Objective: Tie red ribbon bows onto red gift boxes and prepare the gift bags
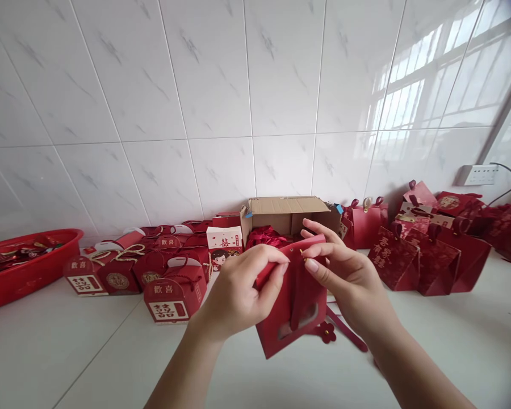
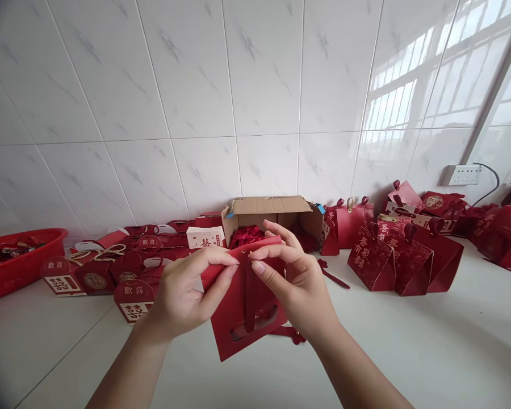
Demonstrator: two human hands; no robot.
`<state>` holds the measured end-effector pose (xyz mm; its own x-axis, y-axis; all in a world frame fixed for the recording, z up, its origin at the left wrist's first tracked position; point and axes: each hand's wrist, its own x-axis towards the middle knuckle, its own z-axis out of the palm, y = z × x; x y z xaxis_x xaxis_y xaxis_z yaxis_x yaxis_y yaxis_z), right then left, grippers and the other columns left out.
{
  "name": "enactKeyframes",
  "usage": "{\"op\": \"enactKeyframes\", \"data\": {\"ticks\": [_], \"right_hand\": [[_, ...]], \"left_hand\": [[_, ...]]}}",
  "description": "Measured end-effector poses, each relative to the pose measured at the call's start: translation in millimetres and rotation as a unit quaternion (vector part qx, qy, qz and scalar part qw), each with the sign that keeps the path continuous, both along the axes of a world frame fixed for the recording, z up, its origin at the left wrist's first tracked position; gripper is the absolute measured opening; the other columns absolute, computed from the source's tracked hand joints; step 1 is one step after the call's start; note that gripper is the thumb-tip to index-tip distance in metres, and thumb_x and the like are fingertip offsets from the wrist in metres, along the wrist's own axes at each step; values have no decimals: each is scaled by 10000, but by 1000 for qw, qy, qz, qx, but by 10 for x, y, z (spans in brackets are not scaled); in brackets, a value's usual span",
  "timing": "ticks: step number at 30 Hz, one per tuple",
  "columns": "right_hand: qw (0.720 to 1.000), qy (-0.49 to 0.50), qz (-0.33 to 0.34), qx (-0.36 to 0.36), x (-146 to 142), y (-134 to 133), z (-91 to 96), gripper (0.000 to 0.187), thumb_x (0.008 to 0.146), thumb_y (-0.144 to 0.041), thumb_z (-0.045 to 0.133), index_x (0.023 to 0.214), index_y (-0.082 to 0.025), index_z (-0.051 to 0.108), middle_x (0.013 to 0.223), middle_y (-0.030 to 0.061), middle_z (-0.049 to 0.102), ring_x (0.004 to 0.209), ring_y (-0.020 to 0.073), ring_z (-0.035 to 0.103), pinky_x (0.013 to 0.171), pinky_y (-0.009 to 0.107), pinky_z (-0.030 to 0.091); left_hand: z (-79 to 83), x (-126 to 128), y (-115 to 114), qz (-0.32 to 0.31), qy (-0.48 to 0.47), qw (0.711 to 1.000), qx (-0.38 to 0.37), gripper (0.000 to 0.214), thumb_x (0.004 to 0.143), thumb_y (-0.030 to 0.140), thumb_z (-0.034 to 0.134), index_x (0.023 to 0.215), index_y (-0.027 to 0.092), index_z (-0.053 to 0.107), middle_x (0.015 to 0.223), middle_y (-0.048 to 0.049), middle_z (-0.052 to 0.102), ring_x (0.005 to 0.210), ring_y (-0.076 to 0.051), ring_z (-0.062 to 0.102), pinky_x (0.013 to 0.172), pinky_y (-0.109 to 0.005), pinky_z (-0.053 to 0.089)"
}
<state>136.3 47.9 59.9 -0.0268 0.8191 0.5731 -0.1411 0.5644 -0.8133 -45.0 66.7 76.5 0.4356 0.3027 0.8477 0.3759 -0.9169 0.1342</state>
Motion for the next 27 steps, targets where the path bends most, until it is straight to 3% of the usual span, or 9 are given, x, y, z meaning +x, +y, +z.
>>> {"op": "enactKeyframes", "data": {"ticks": [6, 9, 12, 15, 18, 21, 24, 27], "right_hand": [[998, -28, -47, 19, -34, 5, -27, 61, 810, -299, 687, 851, -266, 718, 1291, 49, 543, 1357, 245, 329, 970, 375, 460], [997, -33, -64, 25, -41, 3, -34, 65, 815, -306, 679, 848, -261, 713, 1274, 56, 554, 1343, 249, 351, 975, 393, 455], [993, -30, -98, 59, -31, 5, -32, 62, 813, -290, 680, 862, -254, 689, 1295, 51, 536, 1308, 253, 402, 1012, 414, 423], [988, -17, -116, 98, -1, 25, -31, 267, 793, -267, 701, 1044, -279, 610, 1300, 45, 525, 1241, 233, 471, 1025, 406, 413], [991, -23, -100, 86, 26, 50, -35, 279, 786, -290, 705, 1022, -252, 562, 1038, 37, 627, 975, 189, 603, 847, 332, 514], [985, -14, -149, 83, 19, 60, -49, 209, 779, -307, 706, 853, -219, 532, 804, 2, 595, 730, 136, 584, 621, 243, 506], [969, -14, -220, 115, -20, 56, -64, 204, 775, -286, 704, 848, -213, 528, 807, 12, 587, 721, 133, 573, 587, 229, 496], [957, -24, -248, 147, -58, 56, -76, 198, 773, -261, 697, 853, -216, 522, 798, 15, 590, 710, 137, 579, 564, 230, 497]], "left_hand": [[-71, 61, -27, 43, -5, 999, 4, 245, 844, 104, 564, 1012, 221, 431, 819, 3, 643, 709, -123, 644, 605, -204, 493], [-90, 76, -33, 37, -8, 999, -12, 279, 851, 116, 551, 1034, 239, 380, 850, -11, 654, 748, -154, 674, 630, -237, 524], [-109, 90, -23, 32, -7, 999, 22, 276, 847, 119, 560, 1033, 240, 397, 809, -4, 656, 723, -161, 680, 602, -240, 525], [-128, 103, -2, 11, -21, 997, 71, 323, 837, 108, 583, 1088, 230, 420, 736, 18, 645, 687, -150, 673, 588, -227, 516], [-124, 117, 2, -13, -34, 997, 70, 370, 851, 104, 564, 1156, 233, 400, 823, -2, 661, 732, -139, 669, 630, -223, 524], [-102, 150, -18, 10, -16, 1000, 2, 461, 833, 240, 624, 1214, 219, 365, 1047, -81, 634, 931, -187, 648, 769, -288, 544], [-111, 219, -30, 73, 2, 997, -38, 765, 717, 430, 733, 1301, 189, 301, 1182, -149, 566, 1075, -267, 585, 874, -386, 527], [-166, 304, -14, 148, -18, 989, -19, 807, 728, 422, 724, 1346, 190, 259, 1196, -167, 550, 1113, -295, 558, 886, -421, 521]]}}
